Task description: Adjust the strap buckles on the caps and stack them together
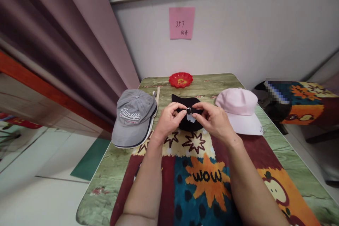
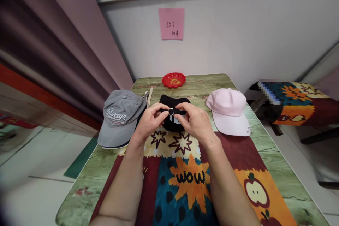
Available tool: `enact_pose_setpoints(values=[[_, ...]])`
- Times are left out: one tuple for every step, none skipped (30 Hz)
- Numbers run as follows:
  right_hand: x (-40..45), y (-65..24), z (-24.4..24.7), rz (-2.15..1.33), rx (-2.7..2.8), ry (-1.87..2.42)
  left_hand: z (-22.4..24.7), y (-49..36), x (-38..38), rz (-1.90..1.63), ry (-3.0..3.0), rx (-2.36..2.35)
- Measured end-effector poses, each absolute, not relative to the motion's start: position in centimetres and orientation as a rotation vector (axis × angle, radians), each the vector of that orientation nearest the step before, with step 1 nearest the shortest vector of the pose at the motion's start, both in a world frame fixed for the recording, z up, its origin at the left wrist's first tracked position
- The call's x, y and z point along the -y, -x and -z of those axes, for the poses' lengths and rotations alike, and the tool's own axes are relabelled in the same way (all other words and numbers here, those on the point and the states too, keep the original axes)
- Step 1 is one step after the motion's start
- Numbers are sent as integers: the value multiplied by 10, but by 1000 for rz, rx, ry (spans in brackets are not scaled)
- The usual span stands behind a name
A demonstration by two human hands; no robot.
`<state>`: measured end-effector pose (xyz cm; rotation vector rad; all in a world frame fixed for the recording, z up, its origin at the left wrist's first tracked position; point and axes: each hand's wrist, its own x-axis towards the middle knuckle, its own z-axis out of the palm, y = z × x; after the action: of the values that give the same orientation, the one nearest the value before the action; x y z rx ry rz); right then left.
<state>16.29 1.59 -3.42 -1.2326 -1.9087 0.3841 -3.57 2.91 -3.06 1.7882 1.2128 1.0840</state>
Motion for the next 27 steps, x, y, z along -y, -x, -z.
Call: enact_pose_setpoints(values=[[-16,-163,34,-399,1922,1224,31,36,-30,-1076,-1777,-1194],[-16,-163,33,-407,1933,1210,32,37,-30,-1065,-1777,-1181],[-16,-162,33,-406,1938,1198,32,38,-31,-1054,-1784,-1173],[-16,-162,34,-397,1939,1193,33,38,-31,-1046,-1793,-1169],[-16,-161,34,-382,1938,1195,32,38,-31,-1042,-1800,-1169],[-17,-160,35,-363,1937,1205,32,38,-31,-1045,-1806,-1171],[-17,-159,36,-345,1937,1218,32,37,-30,-1050,-1814,-1173],[-17,-159,37,-329,1937,1231,31,36,-30,-1055,-1826,-1177],[-18,-159,38,-315,1938,1241,30,36,-30,-1061,-1841,-1181],[-18,-159,39,-303,1940,1246,29,35,-29,-1066,-1857,-1185],[-19,-159,40,-294,1944,1247,28,34,-29,-1071,-1872,-1189],[-19,-159,41,-285,1951,1248,28,33,-28,-1076,-1883,-1193],[-19,-158,42,-276,1959,1249,27,33,-28,-1080,-1890,-1199],[-20,-158,42,-266,1969,1250,27,32,-28,-1084,-1896,-1205],[-20,-157,42,-256,1975,1254,27,32,-27,-1088,-1899,-1213],[-20,-156,42,-247,1976,1261,27,32,-27,-1092,-1901,-1223],[-19,-156,41,-242,1972,1269,27,32,-27,-1095,-1903,-1233],[-19,-157,40,-247,1965,1275,27,32,-27,-1098,-1904,-1242],[-19,-159,39,-268,1959,1275,27,33,-27,-1102,-1903,-1247],[-20,-162,38,-306,1952,1267,28,34,-28,-1105,-1899,-1248],[-20,-167,38,-354,1940,1253,28,36,-29,-1113,-1890,-1244],[-22,-174,39,-401,1918,1242,29,38,-30,-1132,-1873,-1242],[-24,-182,40,-430,1889,1241,30,41,-32,-1169,-1848,-1248],[-26,-190,42,-429,1856,1261,31,46,-33,-1225,-1815,-1267],[-28,-199,46,-394,1826,1306,32,52,-36,-1292,-1778,-1303],[-31,-206,50,-333,1811,1370,34,59,-38,-1357,-1746,-1354],[-34,-212,55,-268,1817,1437,36,66,-40,-1404,-1727,-1420]])
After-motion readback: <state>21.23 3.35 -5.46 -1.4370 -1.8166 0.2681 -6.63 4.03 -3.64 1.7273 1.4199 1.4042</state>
